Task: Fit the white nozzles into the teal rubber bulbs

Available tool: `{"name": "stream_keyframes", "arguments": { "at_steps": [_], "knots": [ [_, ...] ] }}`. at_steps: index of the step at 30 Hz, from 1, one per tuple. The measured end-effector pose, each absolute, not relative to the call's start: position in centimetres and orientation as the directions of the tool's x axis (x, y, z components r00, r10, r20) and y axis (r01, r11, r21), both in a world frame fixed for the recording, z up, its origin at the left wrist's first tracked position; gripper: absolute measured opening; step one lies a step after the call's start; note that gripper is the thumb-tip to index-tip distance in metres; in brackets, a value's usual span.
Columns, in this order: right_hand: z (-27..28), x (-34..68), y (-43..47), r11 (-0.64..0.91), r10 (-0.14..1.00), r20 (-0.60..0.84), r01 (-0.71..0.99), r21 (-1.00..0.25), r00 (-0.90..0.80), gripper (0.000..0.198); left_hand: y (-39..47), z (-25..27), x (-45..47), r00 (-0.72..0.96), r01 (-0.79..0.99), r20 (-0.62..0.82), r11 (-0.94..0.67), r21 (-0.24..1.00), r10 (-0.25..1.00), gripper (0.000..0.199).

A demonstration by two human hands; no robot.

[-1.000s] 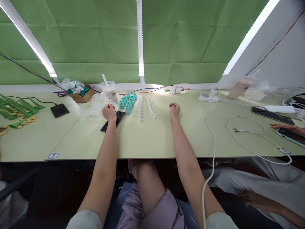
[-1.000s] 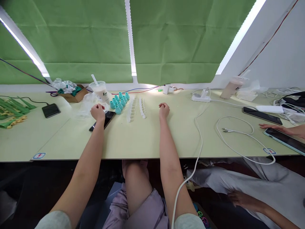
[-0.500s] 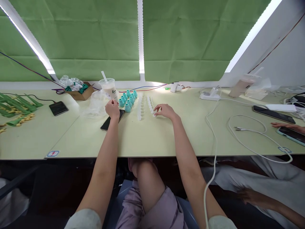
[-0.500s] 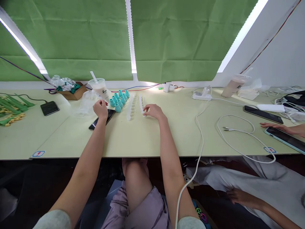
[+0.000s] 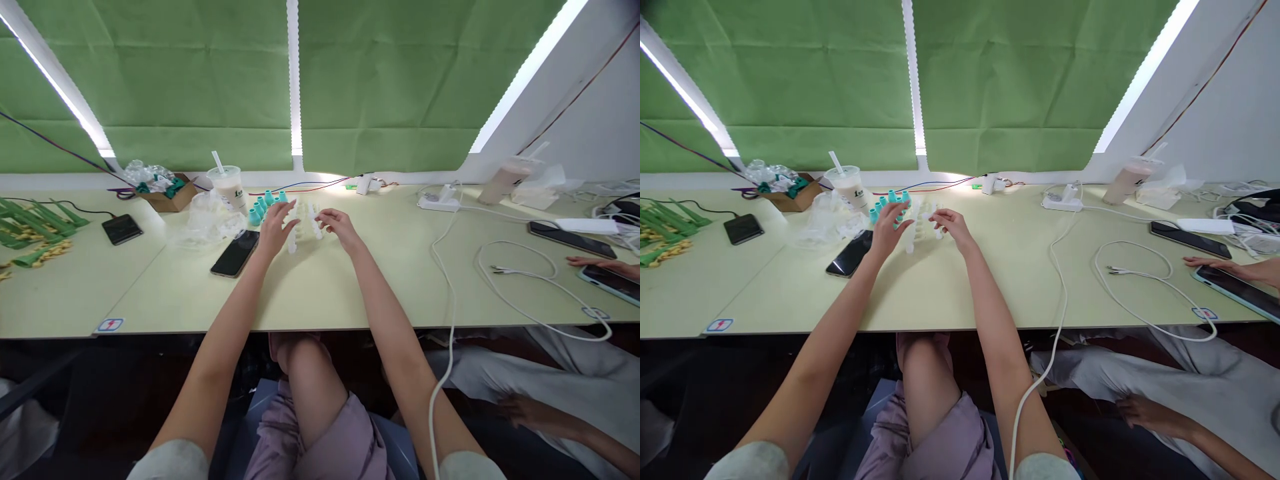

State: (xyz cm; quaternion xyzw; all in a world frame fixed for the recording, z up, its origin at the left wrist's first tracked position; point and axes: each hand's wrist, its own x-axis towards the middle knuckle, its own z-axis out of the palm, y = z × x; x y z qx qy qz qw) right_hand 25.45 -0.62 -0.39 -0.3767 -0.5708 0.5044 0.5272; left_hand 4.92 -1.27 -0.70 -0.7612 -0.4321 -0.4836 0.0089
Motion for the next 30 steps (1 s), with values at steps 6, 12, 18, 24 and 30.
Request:
{"name": "stream_keyframes", "arguments": {
  "at_steps": [6,12,18,24,30],
  "knots": [
    [-1.9,24.1,-0.5,0.154,0.956,0.164,-0.061,-0.986,-0.244,0.029,-1.9,-1.2,7.1,0.109,0.504,0.756,-0.691,0.518,0.646,0.027],
    [-1.8,24.0,-0.4,0.175,0.947,0.190,-0.081,-0.981,-0.259,0.030,-2.1,-1.1,7.5,0.108,0.429,0.702,-0.670,0.605,0.704,0.032],
    [-3.4,26.3,1.2,0.338,0.938,0.345,0.349,-0.874,-0.042,0.022,-1.3,-1.4,6.8,-0.047,0.416,0.623,-0.552,0.723,0.781,0.024],
    [-5.3,28.2,2.0,0.182,0.974,0.226,0.662,-0.727,-0.021,0.024,-0.3,-1.7,5.0,-0.090,0.544,0.668,-0.525,0.654,0.739,0.025],
    [-5.0,27.2,1.7,0.134,0.983,0.182,0.698,-0.704,-0.005,0.008,0.1,-2.1,5.0,0.023,0.613,0.733,-0.589,0.527,0.680,0.027]
  ]
}}
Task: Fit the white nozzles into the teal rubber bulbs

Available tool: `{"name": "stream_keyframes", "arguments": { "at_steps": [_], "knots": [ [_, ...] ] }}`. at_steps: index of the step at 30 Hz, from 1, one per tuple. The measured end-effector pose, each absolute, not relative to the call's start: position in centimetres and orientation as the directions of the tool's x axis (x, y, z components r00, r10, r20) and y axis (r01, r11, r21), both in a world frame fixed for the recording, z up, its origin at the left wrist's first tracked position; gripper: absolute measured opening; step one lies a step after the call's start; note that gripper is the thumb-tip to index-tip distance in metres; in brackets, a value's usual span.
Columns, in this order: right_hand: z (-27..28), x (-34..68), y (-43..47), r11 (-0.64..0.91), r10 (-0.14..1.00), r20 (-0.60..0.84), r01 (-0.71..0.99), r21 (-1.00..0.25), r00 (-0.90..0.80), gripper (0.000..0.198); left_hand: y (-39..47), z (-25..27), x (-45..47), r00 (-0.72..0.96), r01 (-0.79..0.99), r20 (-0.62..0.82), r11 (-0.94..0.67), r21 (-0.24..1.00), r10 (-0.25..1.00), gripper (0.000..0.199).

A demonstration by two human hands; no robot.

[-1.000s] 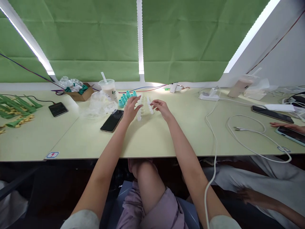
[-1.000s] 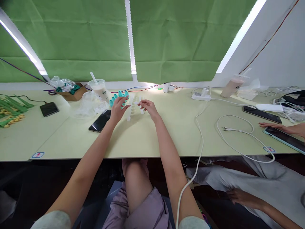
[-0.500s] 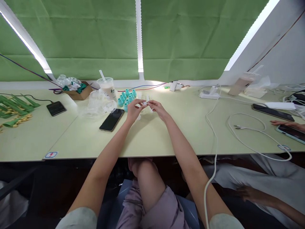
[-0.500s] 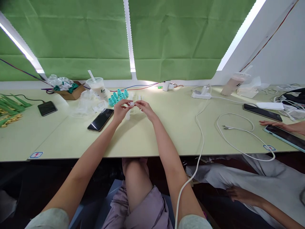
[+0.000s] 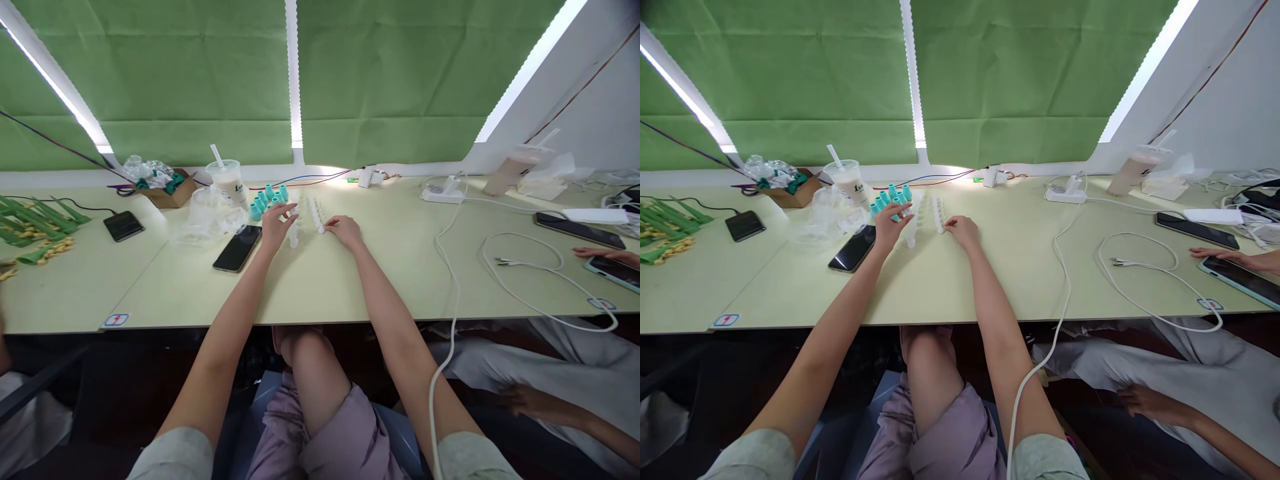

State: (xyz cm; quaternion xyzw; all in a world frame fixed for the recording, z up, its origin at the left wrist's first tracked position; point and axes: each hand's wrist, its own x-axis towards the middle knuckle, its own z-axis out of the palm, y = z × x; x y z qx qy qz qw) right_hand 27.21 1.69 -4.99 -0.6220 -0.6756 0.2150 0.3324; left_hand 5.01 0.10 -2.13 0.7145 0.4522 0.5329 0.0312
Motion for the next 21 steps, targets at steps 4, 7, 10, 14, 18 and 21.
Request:
{"name": "stream_keyframes", "arguments": {
  "at_steps": [4,7,10,14,18,21],
  "knots": [
    [-3.9,27.2,1.7,0.127,0.954,0.270,0.639,-0.759,0.131,0.009,0.0,-2.4,5.4,0.037,0.627,0.745,-0.596,0.502,0.666,0.032],
    [-2.1,26.3,0.9,0.290,0.902,0.403,0.476,-0.831,0.154,0.014,-0.3,-2.3,5.9,0.004,0.635,0.778,-0.603,0.483,0.628,0.027],
    [-0.3,24.5,-0.6,0.500,0.829,0.556,0.360,-0.787,0.065,0.014,-0.6,-2.3,6.4,0.014,0.636,0.806,-0.627,0.450,0.592,0.017],
    [0.4,22.4,-2.2,0.604,0.765,0.644,0.376,-0.703,-0.027,0.013,-0.9,-2.3,6.7,0.059,0.625,0.822,-0.664,0.412,0.566,0.016],
    [0.0,21.9,-2.2,0.638,0.737,0.674,0.390,-0.664,-0.059,0.013,-0.8,-2.4,6.7,0.078,0.646,0.841,-0.670,0.367,0.536,0.017],
    [-0.2,22.0,-2.0,0.624,0.742,0.668,0.419,-0.660,-0.053,0.015,-0.8,-2.4,6.8,0.095,0.660,0.854,-0.674,0.331,0.511,0.014]
  ]
}}
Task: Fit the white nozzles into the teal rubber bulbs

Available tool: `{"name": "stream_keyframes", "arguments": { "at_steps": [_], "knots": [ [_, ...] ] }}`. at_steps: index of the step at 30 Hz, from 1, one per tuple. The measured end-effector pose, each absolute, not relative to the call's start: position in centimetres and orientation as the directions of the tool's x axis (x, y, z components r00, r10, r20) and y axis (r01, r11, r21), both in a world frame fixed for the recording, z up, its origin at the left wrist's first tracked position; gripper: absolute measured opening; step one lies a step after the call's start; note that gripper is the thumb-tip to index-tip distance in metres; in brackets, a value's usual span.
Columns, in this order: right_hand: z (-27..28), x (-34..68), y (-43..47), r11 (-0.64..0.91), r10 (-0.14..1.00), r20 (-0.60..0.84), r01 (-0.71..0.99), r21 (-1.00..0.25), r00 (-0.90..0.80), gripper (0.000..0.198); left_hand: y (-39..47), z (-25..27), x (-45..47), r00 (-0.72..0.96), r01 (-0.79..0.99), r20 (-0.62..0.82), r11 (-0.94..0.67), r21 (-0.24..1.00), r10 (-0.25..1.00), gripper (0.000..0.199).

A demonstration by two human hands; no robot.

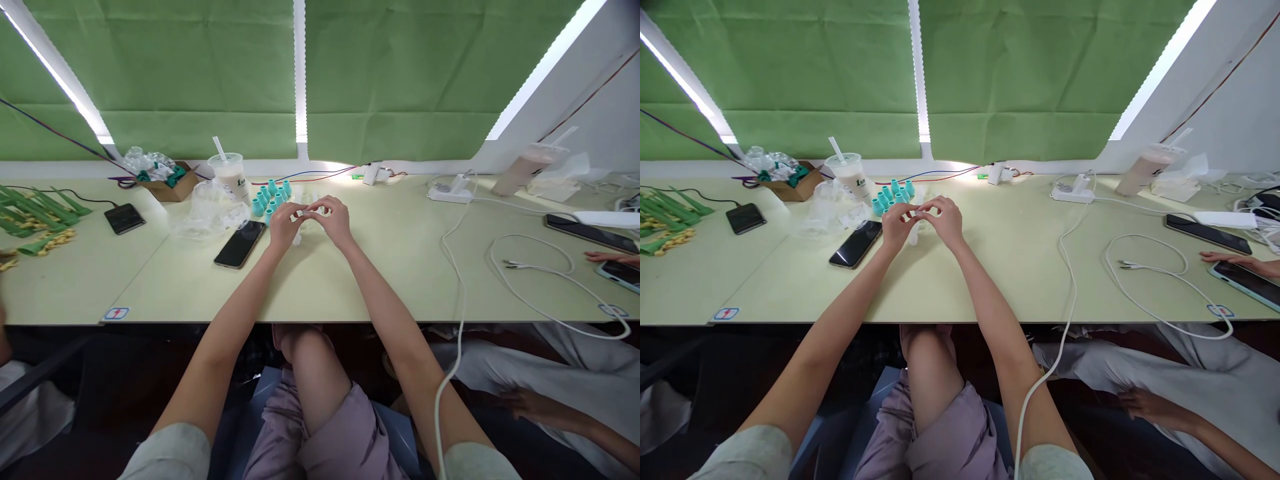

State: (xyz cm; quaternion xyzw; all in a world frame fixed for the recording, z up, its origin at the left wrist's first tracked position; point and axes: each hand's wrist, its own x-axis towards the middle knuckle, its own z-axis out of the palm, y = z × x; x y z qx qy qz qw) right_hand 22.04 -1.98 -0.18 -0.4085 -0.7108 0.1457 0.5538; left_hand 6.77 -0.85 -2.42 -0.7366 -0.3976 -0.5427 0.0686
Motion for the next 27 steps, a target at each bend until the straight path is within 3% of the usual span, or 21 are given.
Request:
{"name": "stream_keyframes", "arguments": {
  "at_steps": [14,27],
  "knots": [
    [-0.12,22.78,-1.67,0.629,0.746,0.659,0.428,-0.649,-0.097,0.021,-1.11,-2.23,6.77,0.143,0.714,0.876,-0.661,0.232,0.461,0.020],
    [-0.35,22.58,-2.23,0.662,0.654,0.744,0.581,-0.474,-0.138,0.021,-0.67,-2.56,6.64,0.152,0.740,0.881,-0.642,0.200,0.449,0.025]
  ]
}}
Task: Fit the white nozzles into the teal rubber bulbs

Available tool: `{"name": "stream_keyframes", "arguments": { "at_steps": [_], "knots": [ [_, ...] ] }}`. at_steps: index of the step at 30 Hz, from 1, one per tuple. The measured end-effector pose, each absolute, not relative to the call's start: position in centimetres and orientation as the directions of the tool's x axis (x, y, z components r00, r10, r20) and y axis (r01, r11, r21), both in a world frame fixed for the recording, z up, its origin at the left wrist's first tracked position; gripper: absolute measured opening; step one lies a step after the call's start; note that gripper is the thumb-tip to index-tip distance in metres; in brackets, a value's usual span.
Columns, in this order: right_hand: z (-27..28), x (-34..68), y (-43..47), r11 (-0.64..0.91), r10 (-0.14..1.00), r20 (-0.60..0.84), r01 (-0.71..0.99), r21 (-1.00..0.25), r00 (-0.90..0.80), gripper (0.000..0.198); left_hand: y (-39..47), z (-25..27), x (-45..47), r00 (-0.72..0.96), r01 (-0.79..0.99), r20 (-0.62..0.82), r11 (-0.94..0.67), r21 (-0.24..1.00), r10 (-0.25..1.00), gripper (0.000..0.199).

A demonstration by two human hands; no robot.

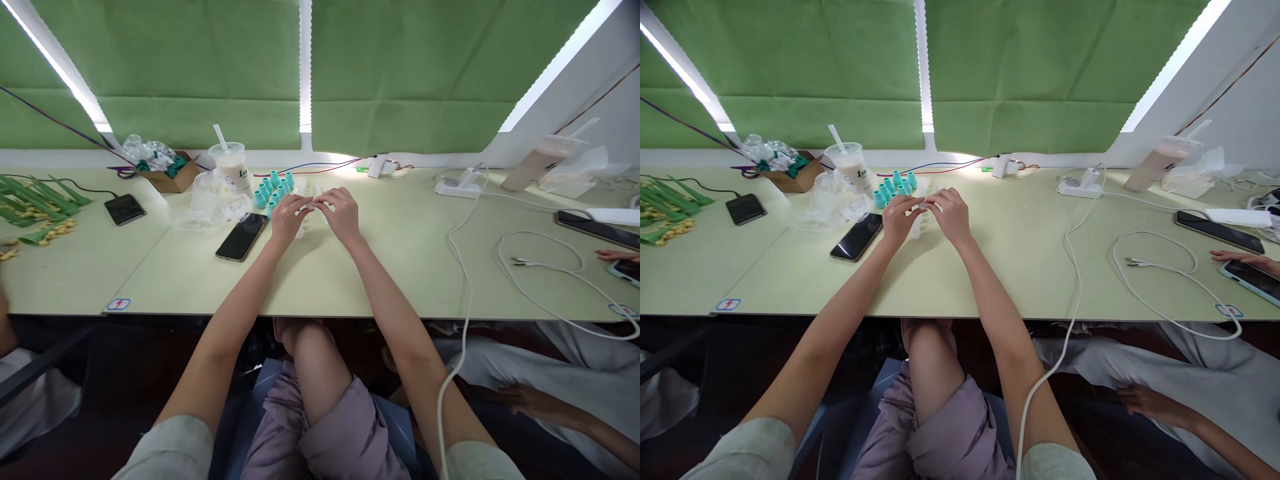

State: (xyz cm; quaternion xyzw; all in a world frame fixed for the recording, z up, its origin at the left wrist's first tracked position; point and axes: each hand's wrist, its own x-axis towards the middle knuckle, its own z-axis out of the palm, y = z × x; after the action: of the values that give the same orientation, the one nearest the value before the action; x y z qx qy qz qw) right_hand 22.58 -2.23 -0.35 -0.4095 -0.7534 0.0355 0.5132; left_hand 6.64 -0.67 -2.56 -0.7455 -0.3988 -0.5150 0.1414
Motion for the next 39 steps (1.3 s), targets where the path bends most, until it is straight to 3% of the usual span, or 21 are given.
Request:
{"name": "stream_keyframes", "arguments": {
  "at_steps": [9,12,16,20,26,33,39],
  "knots": [
    [-0.1,22.6,-2.6,0.678,0.645,0.741,0.586,-0.443,-0.186,0.020,-0.7,-2.6,6.6,0.155,0.740,0.853,-0.631,0.234,0.498,0.023],
    [-0.1,22.5,-2.4,0.673,0.673,0.722,0.539,-0.507,-0.161,0.019,-0.6,-2.9,6.5,0.166,0.748,0.855,-0.628,0.216,0.492,0.021],
    [-0.1,22.5,-2.0,0.624,0.762,0.640,0.373,-0.687,-0.095,0.019,-0.6,-3.0,6.5,0.174,0.755,0.867,-0.628,0.187,0.467,0.019],
    [-0.1,22.4,-1.7,0.501,0.865,0.499,0.141,-0.854,-0.056,0.024,-0.9,-2.6,6.7,0.159,0.754,0.877,-0.630,0.188,0.453,0.021],
    [-0.7,22.6,-1.4,0.230,0.966,0.236,-0.063,-0.971,-0.108,0.032,-1.3,-2.2,6.9,0.159,0.748,0.881,-0.637,0.188,0.446,0.023],
    [-0.7,23.4,-1.4,-0.059,0.958,-0.002,-0.188,-0.980,-0.285,0.034,-1.3,-2.4,6.9,0.197,0.738,0.873,-0.654,0.168,0.446,0.026],
    [0.0,23.3,-1.8,-0.159,0.945,-0.054,-0.308,-0.938,-0.323,0.027,-1.6,-2.4,6.8,0.228,0.739,0.854,-0.654,0.161,0.467,0.028]
  ]
}}
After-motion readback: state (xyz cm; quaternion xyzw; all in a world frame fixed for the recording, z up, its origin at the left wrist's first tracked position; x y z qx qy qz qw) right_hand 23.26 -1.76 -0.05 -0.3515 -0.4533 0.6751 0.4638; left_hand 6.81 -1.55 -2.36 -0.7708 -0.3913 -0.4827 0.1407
